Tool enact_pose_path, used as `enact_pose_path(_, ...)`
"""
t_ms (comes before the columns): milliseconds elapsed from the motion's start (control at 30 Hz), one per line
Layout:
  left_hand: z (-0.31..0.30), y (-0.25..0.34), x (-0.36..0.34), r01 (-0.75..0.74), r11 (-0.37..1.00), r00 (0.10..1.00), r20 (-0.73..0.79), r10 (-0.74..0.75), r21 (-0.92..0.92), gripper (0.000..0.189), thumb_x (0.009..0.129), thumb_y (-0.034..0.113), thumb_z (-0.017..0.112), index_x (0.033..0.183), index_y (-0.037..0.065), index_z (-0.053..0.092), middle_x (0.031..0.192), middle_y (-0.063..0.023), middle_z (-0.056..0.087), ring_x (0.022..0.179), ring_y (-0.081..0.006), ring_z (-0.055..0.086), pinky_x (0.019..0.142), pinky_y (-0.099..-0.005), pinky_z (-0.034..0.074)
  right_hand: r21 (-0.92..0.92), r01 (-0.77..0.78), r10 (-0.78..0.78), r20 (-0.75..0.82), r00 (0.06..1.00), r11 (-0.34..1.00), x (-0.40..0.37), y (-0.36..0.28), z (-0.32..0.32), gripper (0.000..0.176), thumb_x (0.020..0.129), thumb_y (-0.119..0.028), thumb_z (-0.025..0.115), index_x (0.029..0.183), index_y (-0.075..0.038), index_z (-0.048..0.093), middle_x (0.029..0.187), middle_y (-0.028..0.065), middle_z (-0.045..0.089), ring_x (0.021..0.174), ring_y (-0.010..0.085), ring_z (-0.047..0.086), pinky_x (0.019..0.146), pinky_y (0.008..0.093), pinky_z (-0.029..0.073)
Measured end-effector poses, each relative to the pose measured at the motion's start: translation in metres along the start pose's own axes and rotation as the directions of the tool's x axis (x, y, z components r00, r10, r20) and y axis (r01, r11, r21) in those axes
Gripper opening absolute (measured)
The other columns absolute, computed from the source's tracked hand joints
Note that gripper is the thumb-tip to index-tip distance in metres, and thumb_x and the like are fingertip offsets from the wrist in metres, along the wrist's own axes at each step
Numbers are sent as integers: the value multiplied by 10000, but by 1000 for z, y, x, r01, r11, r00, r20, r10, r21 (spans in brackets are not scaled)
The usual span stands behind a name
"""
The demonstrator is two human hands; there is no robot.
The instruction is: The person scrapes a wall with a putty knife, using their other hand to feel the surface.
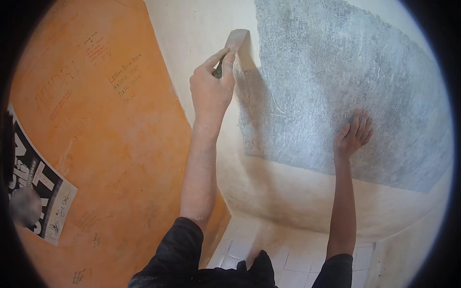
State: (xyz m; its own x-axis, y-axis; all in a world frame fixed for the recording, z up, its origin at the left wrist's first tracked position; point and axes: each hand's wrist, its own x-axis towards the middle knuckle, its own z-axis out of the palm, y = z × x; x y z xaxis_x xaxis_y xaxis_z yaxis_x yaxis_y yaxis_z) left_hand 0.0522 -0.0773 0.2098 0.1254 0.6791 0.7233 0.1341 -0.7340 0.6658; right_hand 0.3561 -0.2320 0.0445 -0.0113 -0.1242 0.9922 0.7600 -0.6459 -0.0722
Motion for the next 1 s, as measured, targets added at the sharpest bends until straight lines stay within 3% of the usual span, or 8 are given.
enact_pose_path(233, 9, -72, -100, 105, 994, 987, 126, -100, -38, 327, 949, 212, 594, 1161, -28, 660, 1073, -231, 686, 1028, -274, 682, 881, -319, 505, -28, 1, 0, 4, 1000, 1000, -4, 0, 0, 509, 1055, -392, 238, 1423, -124, 463, 1474, 111, 437, 1395, 329, 345, 1145, 501, 200)
enact_pose_path(467, 4, -46, -51, 44, 996, 993, 114, -36, -72, 322, 953, 195, 607, 1191, -18, 651, 1083, -213, 696, 1002, -208, 677, 867, -298, 502, 4, -7, 7, -11, 1000, 1000, -1, 1, 3, 510, 1047, -391, 260, 1417, -112, 472, 1471, 119, 443, 1389, 332, 357, 1146, 512, 189)
enact_pose_path(533, 1, -54, -56, 121, 992, 978, 171, -115, -20, 351, 956, 263, 573, 1226, 51, 645, 985, -189, 708, 894, -323, 698, 792, -345, 523, -34, 11, -10, 24, 1000, 999, 0, -4, -3, 518, 1057, -378, 241, 1420, -79, 457, 1460, 136, 449, 1373, 342, 376, 1138, 505, 216)
enact_pose_path(600, 15, -82, -78, -44, 997, 998, 48, 47, -66, 344, 964, 249, 564, 1223, 37, 641, 1022, -198, 702, 925, -320, 695, 817, -353, 520, -24, 8, -7, 32, 999, 1000, -6, -5, -4, 521, 1057, -381, 241, 1419, -75, 459, 1458, 139, 451, 1372, 343, 379, 1139, 505, 215)
enact_pose_path(733, 27, -124, -131, -15, 999, 1000, 25, 16, -42, 342, 972, 205, 568, 1237, -7, 613, 1026, -186, 701, 940, -249, 695, 779, -321, 514, -38, -12, 13, 29, 999, 999, -6, -2, 2, 535, 1055, -398, 238, 1425, -73, 450, 1471, 142, 435, 1382, 341, 364, 1143, 513, 202)
enact_pose_path(800, 26, -129, -147, 376, 899, 920, 209, -332, -226, 409, 984, 215, 561, 1331, -1, 532, 894, -116, 673, 837, -173, 681, 691, -250, 489, -9, -29, 29, 63, 998, 1000, -6, -3, 2, 557, 1051, -419, 233, 1444, -69, 416, 1497, 151, 396, 1401, 353, 326, 1146, 530, 182)
enact_pose_path(933, 26, -146, -154, 598, 697, 782, 479, -399, -396, 452, 986, 235, 573, 1359, 0, 473, 769, -38, 556, 740, -92, 601, 597, -215, 457, 30, -113, 104, 213, 972, 993, -13, -7, -10, 623, 1028, -494, 242, 1496, -89, 316, 1557, 172, 267, 1445, 389, 202, 1157, 569, 94)
enact_pose_path(1000, 21, -132, -150, 814, 405, 578, 652, -491, -417, 384, 988, 261, 570, 1279, 20, 503, 803, -39, 568, 634, -105, 573, 500, -224, 438, 42, -151, 135, 261, 956, 988, -16, -10, -11, 648, 1021, -511, 247, 1516, -93, 270, 1576, 174, 217, 1457, 395, 157, 1158, 582, 65)
